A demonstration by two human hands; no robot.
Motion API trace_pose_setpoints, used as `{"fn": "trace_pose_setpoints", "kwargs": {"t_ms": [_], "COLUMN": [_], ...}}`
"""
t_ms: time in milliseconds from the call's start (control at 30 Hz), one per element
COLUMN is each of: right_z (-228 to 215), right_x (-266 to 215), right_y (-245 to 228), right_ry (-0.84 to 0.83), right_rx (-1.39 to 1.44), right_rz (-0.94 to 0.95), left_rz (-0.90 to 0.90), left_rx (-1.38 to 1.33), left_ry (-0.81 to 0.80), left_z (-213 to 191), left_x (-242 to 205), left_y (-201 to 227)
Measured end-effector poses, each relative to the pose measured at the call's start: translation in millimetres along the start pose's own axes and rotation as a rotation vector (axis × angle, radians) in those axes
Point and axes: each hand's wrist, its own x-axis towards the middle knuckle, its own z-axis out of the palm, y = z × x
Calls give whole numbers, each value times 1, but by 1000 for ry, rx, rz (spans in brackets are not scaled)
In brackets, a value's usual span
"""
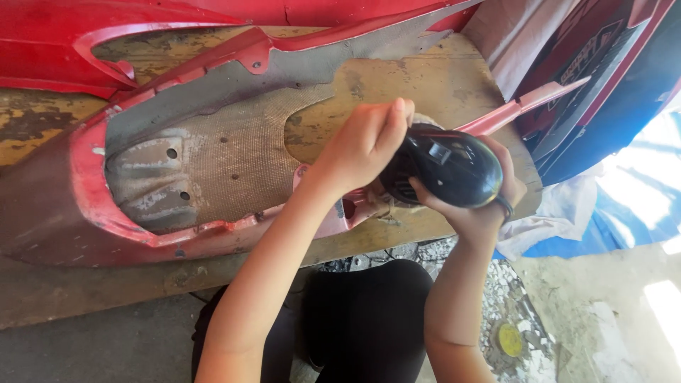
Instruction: The person uses a handheld electric polisher with a buffing pad to smooth the surface of a red car part resting on a wooden workbench. They move the tool across the edges and flat areas of the part.
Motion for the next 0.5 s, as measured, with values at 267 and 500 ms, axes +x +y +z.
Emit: {"fn": "trace_pose_setpoints", "kwargs": {"t_ms": [267, 500], "right_z": [12, 18], "right_x": [3, -5], "right_y": [-1, -3], "right_ry": [105, 15], "right_rx": [-150, -4], "right_rz": [-41, 47], "left_rz": [22, 0], "left_rx": [-25, 94], "left_ry": [41, -42], "left_z": [-1, -14], "left_x": [8, 8], "left_y": [-4, -2]}}
